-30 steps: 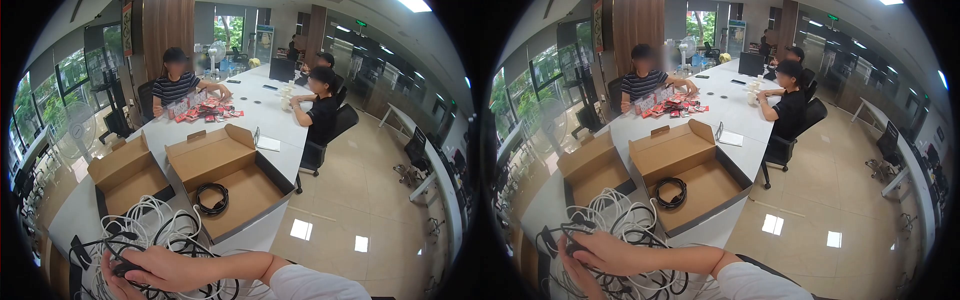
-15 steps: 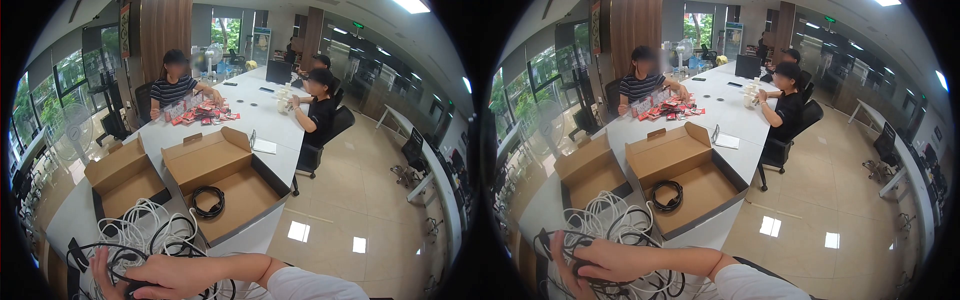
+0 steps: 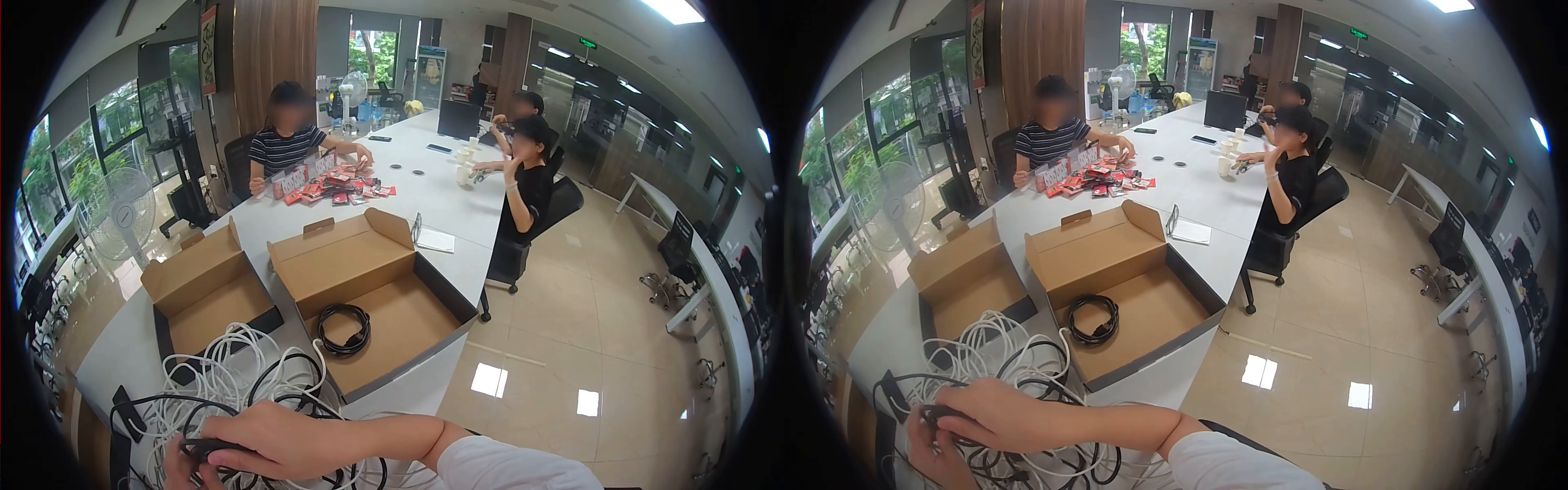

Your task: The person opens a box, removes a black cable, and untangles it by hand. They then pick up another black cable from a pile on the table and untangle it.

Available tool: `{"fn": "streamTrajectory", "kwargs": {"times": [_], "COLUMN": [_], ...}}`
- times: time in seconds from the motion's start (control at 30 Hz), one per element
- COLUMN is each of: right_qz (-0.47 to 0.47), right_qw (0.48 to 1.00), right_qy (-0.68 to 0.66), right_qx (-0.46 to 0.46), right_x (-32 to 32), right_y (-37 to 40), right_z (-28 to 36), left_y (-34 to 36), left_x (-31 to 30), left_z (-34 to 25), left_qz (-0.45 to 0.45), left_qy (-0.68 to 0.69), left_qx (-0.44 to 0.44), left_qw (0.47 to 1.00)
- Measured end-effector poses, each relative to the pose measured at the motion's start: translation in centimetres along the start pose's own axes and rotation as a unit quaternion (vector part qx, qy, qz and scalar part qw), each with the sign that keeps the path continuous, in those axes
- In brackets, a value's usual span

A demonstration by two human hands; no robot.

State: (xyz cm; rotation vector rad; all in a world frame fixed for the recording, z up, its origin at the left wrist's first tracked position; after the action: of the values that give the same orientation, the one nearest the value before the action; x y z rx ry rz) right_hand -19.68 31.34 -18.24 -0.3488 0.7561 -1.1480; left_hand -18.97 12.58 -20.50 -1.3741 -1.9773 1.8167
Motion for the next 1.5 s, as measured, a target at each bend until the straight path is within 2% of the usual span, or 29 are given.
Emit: {"fn": "streamTrajectory", "kwargs": {"times": [0.17,0.27,0.33,0.47,0.57,0.67,0.77,0.87,0.97,1.07,1.17,1.2,1.3,1.37,1.4,1.43,1.5], "right_qz": [-0.012,-0.012,-0.017,-0.045,-0.048,-0.042,-0.054,-0.06,-0.071,-0.092,-0.118,-0.133,-0.163,-0.203,-0.184,-0.185,-0.17], "right_qw": [0.999,1.0,1.0,0.997,0.996,0.995,0.992,0.991,0.99,0.99,0.989,0.988,0.982,0.973,0.976,0.973,0.965], "right_qy": [0.021,0.014,0.004,0.026,0.041,0.056,0.067,0.068,0.052,0.004,-0.05,-0.057,-0.091,-0.11,-0.119,-0.132,-0.18], "right_qx": [-0.027,-0.024,-0.009,-0.049,-0.065,-0.073,-0.087,-0.096,-0.11,-0.109,-0.068,-0.055,-0.022,-0.031,0.008,0.035,0.09], "right_x": [0.3,0.5,0.7,0.9,1.1,1.4,1.7,1.8,1.8,1.2,0.8,0.7,-0.2,0.1,-0.2,-0.6,-0.6], "right_y": [0.1,0.0,-0.1,0.0,0.2,0.3,0.2,0.2,0.2,-0.1,-0.6,-0.9,-1.3,-1.8,-1.6,-1.5,-1.6], "right_z": [-0.2,0.5,0.6,0.8,0.4,0.4,0.1,-0.1,-0.1,0.1,-0.7,-1.4,-2.7,-4.1,-4.3,-4.4,-5.0], "left_y": [0.0,0.1,-0.4,-0.5,0.1,0.2,0.2,1.0,-1.9,-1.7,-0.2,0.2,-0.4,-1.8,-2.1,-0.6,-0.2], "left_x": [0.0,0.0,0.0,0.3,1.3,2.1,1.7,2.3,1.6,0.7,0.8,0.7,0.8,0.9,0.7,1.3,2.1], "left_z": [-0.3,-0.5,-1.1,-1.4,0.0,-0.8,-0.5,0.8,-2.8,-1.6,0.9,1.3,-0.4,-2.1,-2.5,-0.1,0.5], "left_qz": [0.023,0.014,0.011,0.047,0.151,0.107,0.144,0.107,0.034,0.146,0.227,0.241,0.179,0.191,0.195,0.219,0.194], "left_qy": [-0.016,-0.07,-0.046,0.046,0.181,0.184,0.132,0.234,0.22,0.284,0.324,0.335,0.429,0.482,0.505,0.496,0.571], "left_qx": [-0.042,-0.043,-0.062,-0.118,-0.206,-0.143,-0.116,-0.152,-0.083,-0.147,-0.245,-0.308,-0.345,-0.324,-0.316,-0.293,-0.322], "left_qw": [0.999,0.997,0.997,0.991,0.95,0.967,0.974,0.954,0.971,0.936,0.885,0.858,0.816,0.791,0.779,0.788,0.729]}}
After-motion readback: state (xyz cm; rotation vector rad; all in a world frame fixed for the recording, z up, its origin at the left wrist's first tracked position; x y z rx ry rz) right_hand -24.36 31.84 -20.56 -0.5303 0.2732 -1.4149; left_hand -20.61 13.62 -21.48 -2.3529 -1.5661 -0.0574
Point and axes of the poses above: each hand's wrist, its own y-axis away from the middle knuckle, its own x-axis out of the palm, z = x × y, the point moved 2 cm from there along -y, towards the middle knuckle, and after that the axes turned 3 degrees about y, right-handed, at the moved point
